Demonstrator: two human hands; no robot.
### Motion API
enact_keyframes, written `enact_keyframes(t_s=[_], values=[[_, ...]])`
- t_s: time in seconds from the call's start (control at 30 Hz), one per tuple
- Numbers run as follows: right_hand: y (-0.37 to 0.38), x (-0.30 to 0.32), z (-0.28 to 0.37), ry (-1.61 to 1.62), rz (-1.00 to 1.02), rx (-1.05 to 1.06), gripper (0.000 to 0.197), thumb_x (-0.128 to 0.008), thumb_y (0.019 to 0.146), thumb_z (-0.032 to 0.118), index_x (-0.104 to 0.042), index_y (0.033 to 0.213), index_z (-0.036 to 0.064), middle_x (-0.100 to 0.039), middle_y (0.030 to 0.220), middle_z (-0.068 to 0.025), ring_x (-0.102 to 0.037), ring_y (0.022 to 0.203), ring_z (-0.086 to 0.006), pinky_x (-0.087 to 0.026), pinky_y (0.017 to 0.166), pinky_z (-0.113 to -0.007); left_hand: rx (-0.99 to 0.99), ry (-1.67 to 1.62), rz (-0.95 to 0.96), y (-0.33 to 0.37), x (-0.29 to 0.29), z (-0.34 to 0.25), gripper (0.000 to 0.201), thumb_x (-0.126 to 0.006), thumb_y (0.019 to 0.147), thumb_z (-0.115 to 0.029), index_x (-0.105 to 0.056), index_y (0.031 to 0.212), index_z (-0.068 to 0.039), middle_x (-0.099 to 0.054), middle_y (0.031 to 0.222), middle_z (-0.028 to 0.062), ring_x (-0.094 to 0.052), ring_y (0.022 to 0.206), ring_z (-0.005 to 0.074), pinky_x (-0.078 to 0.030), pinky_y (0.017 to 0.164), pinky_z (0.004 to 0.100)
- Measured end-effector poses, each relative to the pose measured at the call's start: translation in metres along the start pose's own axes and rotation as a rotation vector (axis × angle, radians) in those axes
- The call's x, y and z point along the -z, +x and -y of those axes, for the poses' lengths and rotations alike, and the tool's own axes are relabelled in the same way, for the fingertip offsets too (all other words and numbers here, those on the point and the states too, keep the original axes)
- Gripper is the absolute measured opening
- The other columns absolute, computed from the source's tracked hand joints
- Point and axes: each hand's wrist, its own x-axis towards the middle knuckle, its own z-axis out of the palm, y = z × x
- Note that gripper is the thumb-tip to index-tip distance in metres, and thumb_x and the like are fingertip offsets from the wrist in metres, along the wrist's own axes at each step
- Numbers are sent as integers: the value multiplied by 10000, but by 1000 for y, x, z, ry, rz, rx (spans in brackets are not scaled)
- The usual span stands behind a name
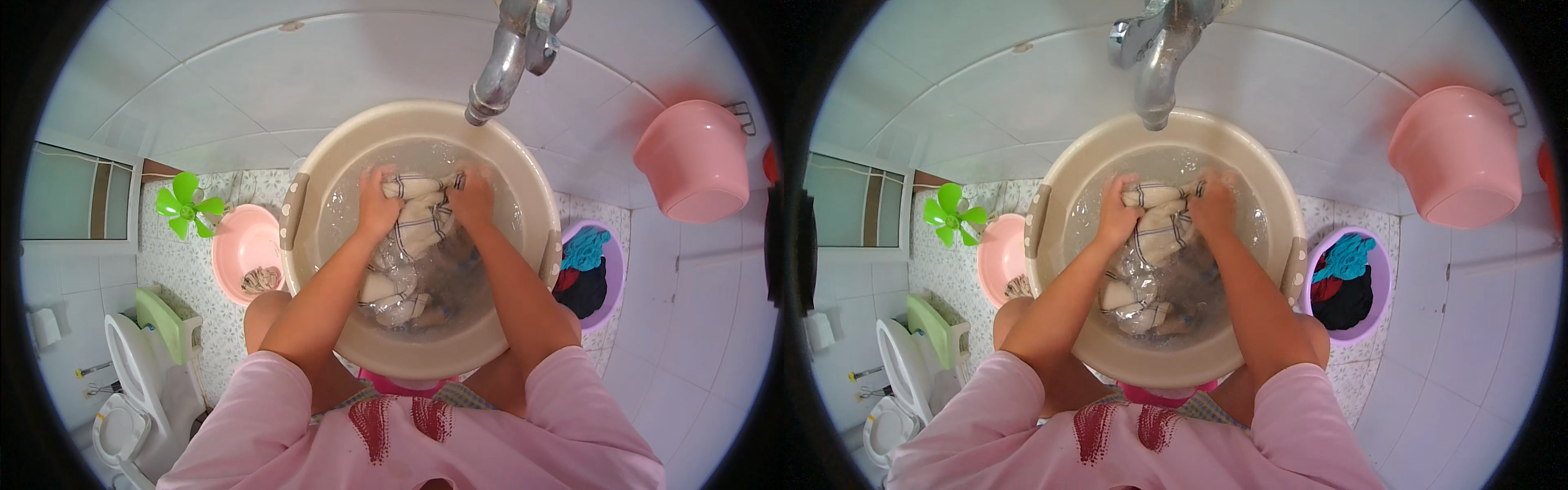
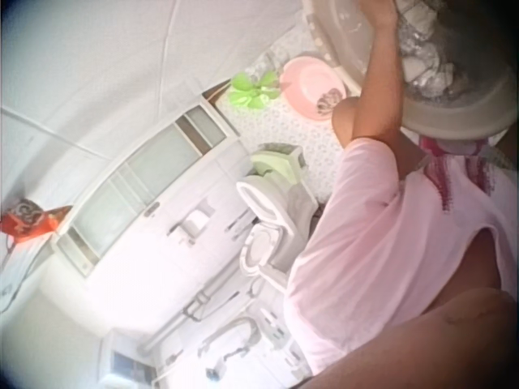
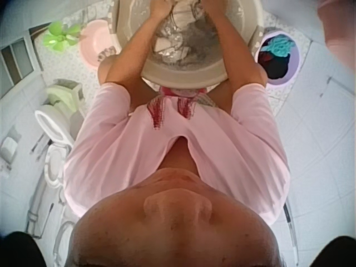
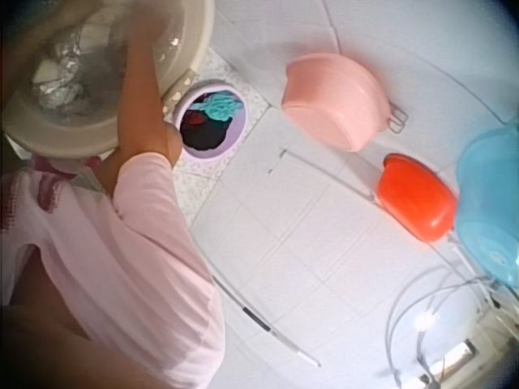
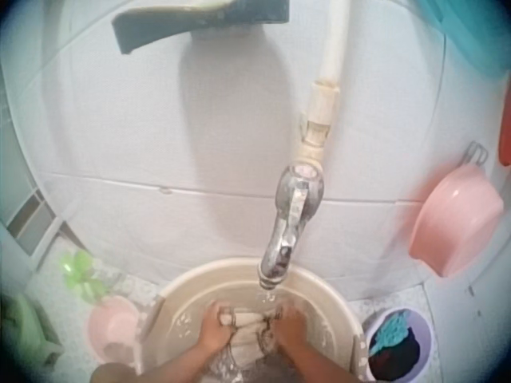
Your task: The person washes clothes in a basin by hand under running water, scrubbing and wringing the fabric.
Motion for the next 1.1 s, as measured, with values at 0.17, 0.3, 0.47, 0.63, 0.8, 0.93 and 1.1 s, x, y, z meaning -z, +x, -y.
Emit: enact_keyframes(t_s=[0.17,0.3,0.47,0.63,0.8,0.93,1.1], values=[[-13,-42,-21,-313,-468,121,460,-555,774,242,-447,1162,21,-524,1071,-228,-522,975,-387,-403,865,-452,532,-1493,401,1,-8,-39,488,-586,742,-135,-442,1200,-44,-434,1209,134,-474,1063,271,-419,884,389],[-47,-15,67,97,0,124,370,-536,795,268,-479,1045,1,-557,962,-217,-526,923,-404,-416,790,-467,596,-1766,781,7,9,-19,454,-518,863,-343,-422,1237,-105,-579,971,111,-571,860,233,-485,762,379],[-54,7,97,279,-31,291,298,-500,843,299,-566,917,18,-575,874,-203,-554,811,-398,-428,703,-477,427,-1612,573,4,0,-27,289,-511,870,-276,-471,1110,-121,-586,877,103,-578,764,228,-494,696,356],[-24,15,73,-59,-115,65,301,-471,860,307,-599,878,35,-574,833,-204,-558,765,-370,-430,689,-451,664,-1630,507,-10,1,-53,244,-458,892,-271,-521,1071,-118,-585,834,84,-583,710,226,-493,654,335],[-9,-4,38,-51,-298,2,258,-506,832,282,-574,794,36,-584,809,-199,-572,769,-367,-447,680,-459,17,-284,402,10,7,-26,314,-472,877,-305,-585,979,-30,-540,1046,228,-536,951,293,-426,811,394],[-14,-17,8,-217,-3,341,213,-525,794,208,-574,818,2,-562,932,-231,-545,901,-361,-431,784,-431,-377,282,189,-14,-12,-1,330,-477,863,-274,-566,1020,2,-478,1126,275,-433,1084,384,-347,920,416],[-2,-14,-8,-68,-66,-34,245,-506,776,185,-573,918,-3,-565,962,-226,-536,920,-373,-408,837,-436,-145,282,246,1,-10,3,394,-477,842,-312,-501,1135,-50,-287,1338,247,-333,1199,412,-293,987,453]])
